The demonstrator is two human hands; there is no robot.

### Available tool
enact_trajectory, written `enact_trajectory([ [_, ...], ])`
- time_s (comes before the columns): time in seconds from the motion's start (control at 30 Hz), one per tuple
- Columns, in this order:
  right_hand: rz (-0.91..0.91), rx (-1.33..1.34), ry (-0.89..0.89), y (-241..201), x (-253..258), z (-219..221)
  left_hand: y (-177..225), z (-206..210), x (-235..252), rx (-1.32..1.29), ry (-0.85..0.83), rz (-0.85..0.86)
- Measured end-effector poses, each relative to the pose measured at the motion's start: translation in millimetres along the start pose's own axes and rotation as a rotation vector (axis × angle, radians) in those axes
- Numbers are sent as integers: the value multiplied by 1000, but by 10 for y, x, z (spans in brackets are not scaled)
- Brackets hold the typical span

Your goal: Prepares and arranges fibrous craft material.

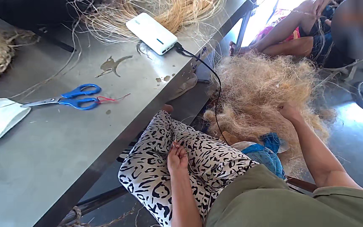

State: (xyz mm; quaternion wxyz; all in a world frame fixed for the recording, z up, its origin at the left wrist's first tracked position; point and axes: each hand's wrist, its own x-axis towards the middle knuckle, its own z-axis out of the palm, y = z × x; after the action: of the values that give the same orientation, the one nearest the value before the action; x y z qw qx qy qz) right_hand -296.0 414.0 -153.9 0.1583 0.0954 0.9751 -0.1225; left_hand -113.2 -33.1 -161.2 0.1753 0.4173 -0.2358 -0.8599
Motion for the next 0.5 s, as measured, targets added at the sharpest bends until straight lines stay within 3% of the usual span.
enact_trajectory([
  [0.1,-6,-126,1,-430,-301,-212,-17,-5,16,10,-10,7],
  [0.2,-217,65,-48,-948,-647,-382,-37,-14,32,13,-5,6],
  [0.33,-511,516,-424,-1466,-941,-269,-45,-29,42,0,-5,7],
  [0.43,-849,395,-320,-1652,-1053,86,-48,-57,53,-4,-9,11],
  [0.5,-960,382,-289,-1695,-1133,325,-55,-57,58,3,-7,8],
])
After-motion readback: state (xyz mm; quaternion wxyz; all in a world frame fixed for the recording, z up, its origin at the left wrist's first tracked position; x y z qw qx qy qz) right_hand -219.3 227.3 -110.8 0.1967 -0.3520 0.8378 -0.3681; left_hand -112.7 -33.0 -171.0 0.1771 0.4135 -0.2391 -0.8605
